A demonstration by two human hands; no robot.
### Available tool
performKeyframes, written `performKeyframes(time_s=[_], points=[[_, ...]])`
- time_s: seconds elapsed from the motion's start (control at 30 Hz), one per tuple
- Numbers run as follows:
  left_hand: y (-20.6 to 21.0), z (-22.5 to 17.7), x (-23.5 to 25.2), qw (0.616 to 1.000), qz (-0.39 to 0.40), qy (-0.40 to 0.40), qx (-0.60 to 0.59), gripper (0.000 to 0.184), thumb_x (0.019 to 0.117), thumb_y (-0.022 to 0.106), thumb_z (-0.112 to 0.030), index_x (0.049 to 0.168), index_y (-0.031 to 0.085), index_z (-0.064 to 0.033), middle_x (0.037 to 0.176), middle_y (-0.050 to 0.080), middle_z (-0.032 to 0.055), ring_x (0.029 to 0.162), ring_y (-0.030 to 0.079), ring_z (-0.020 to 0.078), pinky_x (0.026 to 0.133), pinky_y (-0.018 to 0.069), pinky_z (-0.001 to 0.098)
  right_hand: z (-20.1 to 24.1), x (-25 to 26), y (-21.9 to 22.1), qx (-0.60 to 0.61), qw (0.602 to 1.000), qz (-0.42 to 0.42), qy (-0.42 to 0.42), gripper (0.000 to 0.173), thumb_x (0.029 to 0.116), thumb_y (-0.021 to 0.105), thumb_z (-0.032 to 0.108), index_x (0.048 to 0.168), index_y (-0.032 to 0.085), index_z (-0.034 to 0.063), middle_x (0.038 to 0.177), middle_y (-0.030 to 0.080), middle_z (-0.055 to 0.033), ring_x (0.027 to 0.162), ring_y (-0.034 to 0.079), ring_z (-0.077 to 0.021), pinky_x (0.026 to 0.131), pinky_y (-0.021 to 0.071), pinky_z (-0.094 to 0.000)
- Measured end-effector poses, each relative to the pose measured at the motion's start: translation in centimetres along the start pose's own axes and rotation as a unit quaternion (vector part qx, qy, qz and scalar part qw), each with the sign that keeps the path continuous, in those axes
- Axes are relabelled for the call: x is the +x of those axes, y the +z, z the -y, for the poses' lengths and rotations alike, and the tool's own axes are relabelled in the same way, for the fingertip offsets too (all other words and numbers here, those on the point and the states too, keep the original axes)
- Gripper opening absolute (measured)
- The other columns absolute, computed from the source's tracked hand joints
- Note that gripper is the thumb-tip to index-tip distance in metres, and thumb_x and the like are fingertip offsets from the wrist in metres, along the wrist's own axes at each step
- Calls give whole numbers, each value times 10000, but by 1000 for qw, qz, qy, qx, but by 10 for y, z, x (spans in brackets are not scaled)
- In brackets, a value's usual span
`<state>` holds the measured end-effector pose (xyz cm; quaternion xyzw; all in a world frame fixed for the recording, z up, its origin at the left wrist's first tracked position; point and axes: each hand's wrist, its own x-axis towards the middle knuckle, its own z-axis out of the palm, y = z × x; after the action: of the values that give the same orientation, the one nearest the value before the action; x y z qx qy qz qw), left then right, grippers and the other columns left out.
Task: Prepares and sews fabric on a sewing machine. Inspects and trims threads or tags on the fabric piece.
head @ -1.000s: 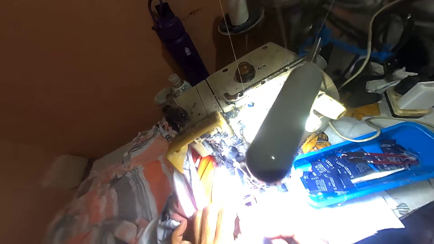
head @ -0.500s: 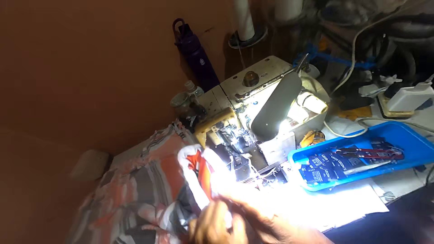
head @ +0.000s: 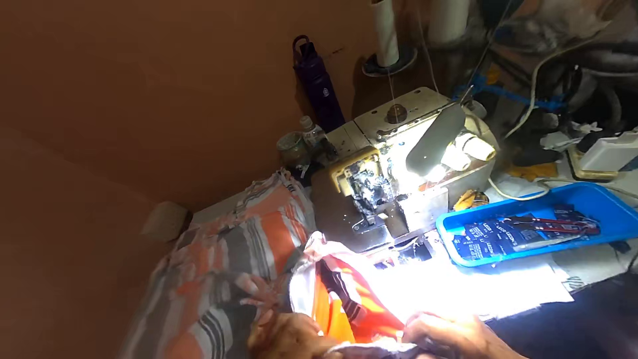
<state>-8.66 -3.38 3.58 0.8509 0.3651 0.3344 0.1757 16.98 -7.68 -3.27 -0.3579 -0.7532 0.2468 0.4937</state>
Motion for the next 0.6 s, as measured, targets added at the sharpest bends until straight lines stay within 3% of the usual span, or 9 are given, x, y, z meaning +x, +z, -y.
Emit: performKeyframes(time_s=[0.13, 0.27, 0.6], points=[[-14, 9, -20, 1000, -12, -14, 15, 267, 1007, 610, -336, 872, 704, -125, 873, 666, 26, 1025, 598, 63, 1114, 283, 357, 5, 11, 14, 35, 998, 1, -47, 96, 984, 615, 62, 946, 679, 1, 859, 675, -128, 834, 657, -133, 775, 508, -151], [-18, 13, -30, 1000, -6, -22, 4, 266, 994, 625, -360, 870, 708, -139, 866, 671, 7, 1010, 600, 42, 1126, 269, 344, 9, 12, 16, 43, 998, -12, -53, 118, 1001, 598, 82, 950, 666, 0, 838, 650, -116, 814, 630, -116, 758, 491, -138], [-13, 17, -31, 1000, 12, -10, 11, 297, 980, 637, -376, 837, 703, -124, 797, 646, 42, 927, 598, 95, 1081, 273, 359, 5, 7, 14, 66, 997, 0, -47, 124, 995, 600, 88, 968, 663, -16, 818, 628, -114, 777, 597, -71, 725, 461, -98]])
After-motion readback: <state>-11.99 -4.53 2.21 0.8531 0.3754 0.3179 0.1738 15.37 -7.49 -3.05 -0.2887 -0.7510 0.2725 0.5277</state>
